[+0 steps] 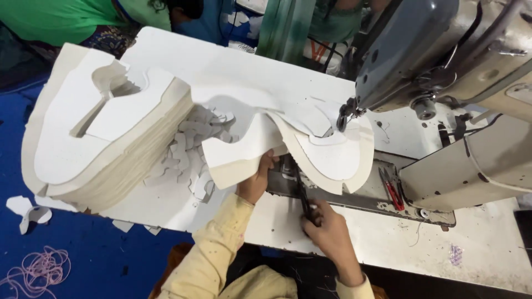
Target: The person sews white shoe parts using a sewing machine, then cuts the excess thread with scissors. They repeat this process for multiple shoe parts, stacking the finished pieces on the table.
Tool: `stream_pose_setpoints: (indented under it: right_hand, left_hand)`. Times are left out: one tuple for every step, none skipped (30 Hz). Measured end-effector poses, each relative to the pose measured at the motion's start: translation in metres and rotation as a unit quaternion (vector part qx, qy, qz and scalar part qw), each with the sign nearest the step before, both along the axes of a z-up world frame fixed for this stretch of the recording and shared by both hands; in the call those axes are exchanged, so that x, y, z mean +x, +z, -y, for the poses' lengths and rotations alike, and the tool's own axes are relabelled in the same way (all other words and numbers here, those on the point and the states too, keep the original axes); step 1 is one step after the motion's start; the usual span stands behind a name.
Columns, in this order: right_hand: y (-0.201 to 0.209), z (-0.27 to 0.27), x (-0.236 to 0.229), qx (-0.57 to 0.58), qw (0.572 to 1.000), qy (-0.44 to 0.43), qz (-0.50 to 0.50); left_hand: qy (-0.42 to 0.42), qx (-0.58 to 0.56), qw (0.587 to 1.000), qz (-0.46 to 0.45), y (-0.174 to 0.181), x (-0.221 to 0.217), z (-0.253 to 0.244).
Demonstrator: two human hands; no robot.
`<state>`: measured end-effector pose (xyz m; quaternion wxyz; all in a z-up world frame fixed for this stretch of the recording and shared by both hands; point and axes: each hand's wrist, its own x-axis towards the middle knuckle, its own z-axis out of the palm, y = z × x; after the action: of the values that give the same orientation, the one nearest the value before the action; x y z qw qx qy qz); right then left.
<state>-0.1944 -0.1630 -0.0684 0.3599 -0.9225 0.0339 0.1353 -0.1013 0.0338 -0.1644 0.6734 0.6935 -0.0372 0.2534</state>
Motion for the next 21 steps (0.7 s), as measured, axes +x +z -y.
stream_pose_setpoints:
  right_hand:
    - [-0.015, 0.005, -0.008, 0.000, 1.000, -0.002, 0.003]
    - [-0.030, 0.011, -0.017, 0.132, 0.990, -0.037, -0.007]
    - [-0.046, 0.018, -0.025, 0.262, 0.962, -0.072, -0.016]
    - [-0.037, 0.012, -0.034, 0.257, 0.964, -0.069, -0.022]
    - [-0.028, 0.006, -0.042, 0.284, 0.948, -0.136, -0.047]
    - [-0.019, 0.001, -0.054, 0.309, 0.925, -0.208, -0.072]
    - [-0.014, 0.005, -0.056, 0.304, 0.926, -0.210, -0.079]
    - [-0.010, 0.006, -0.055, 0.340, 0.919, -0.198, -0.015]
    - [-0.004, 0.008, -0.054, 0.374, 0.908, -0.185, 0.050]
    - [0.002, 0.008, -0.050, 0.376, 0.906, -0.186, 0.052]
    - [0.008, 0.007, -0.046, 0.394, 0.898, -0.174, 0.093]
    - [0.014, 0.007, -0.043, 0.409, 0.889, -0.160, 0.131]
    - [0.010, 0.002, -0.043, 0.409, 0.889, -0.160, 0.131]
    - [0.007, -0.003, -0.040, 0.372, 0.907, -0.151, 0.126]
    - [0.002, -0.007, -0.038, 0.334, 0.924, -0.141, 0.122]
    - [-0.004, -0.009, -0.039, 0.331, 0.926, -0.135, 0.120]
    - [-0.011, -0.010, -0.041, 0.298, 0.937, -0.121, 0.135]
    - [-0.019, -0.011, -0.046, 0.265, 0.947, -0.110, 0.146]
    - [-0.019, -0.011, -0.045, 0.262, 0.948, -0.108, 0.142]
    - [-0.019, -0.012, -0.046, 0.218, 0.962, -0.114, 0.113]
    - [-0.019, -0.012, -0.047, 0.174, 0.974, -0.120, 0.084]
  left_hand:
    - [-0.002, 0.000, 1.000, 0.003, -0.007, 0.004, -0.001]
    - [-0.014, -0.007, 0.999, 0.052, -0.016, 0.004, 0.000]
    - [-0.025, -0.014, 0.995, 0.100, -0.027, 0.004, 0.001]
    - [-0.020, -0.018, 0.995, 0.095, -0.018, 0.000, 0.000]
    - [-0.004, 0.013, 0.997, 0.079, -0.011, -0.003, 0.000]
    - [0.006, 0.045, 0.997, 0.060, -0.003, -0.008, 0.001]
    - [0.006, 0.042, 0.998, 0.052, 0.001, -0.014, 0.002]
    - [0.019, 0.075, 0.997, 0.019, 0.010, -0.013, 0.002]
    - [0.031, 0.108, 0.994, -0.014, 0.019, -0.013, 0.002]
    - [0.030, 0.110, 0.993, -0.011, 0.015, -0.010, 0.004]
    - [0.008, 0.054, 0.998, -0.012, 0.010, -0.008, 0.004]
    - [-0.011, -0.003, 1.000, -0.015, 0.005, -0.007, 0.005]
    - [-0.011, -0.003, 1.000, -0.015, 0.012, -0.010, 0.002]
    - [0.003, 0.009, 1.000, -0.014, 0.018, -0.011, 0.001]
    - [0.018, 0.022, 1.000, -0.012, 0.023, -0.013, -0.002]
    - [0.024, 0.018, 0.999, -0.012, 0.027, -0.014, -0.003]
    - [0.066, 0.084, 0.994, 0.029, 0.030, -0.015, -0.003]
    - [0.104, 0.153, 0.981, 0.065, 0.031, -0.019, -0.004]
    - [0.107, 0.151, 0.981, 0.061, 0.030, -0.020, -0.003]
    - [0.103, 0.143, 0.982, 0.066, 0.029, -0.020, -0.001]
    - [0.100, 0.135, 0.983, 0.071, 0.029, -0.020, 0.002]
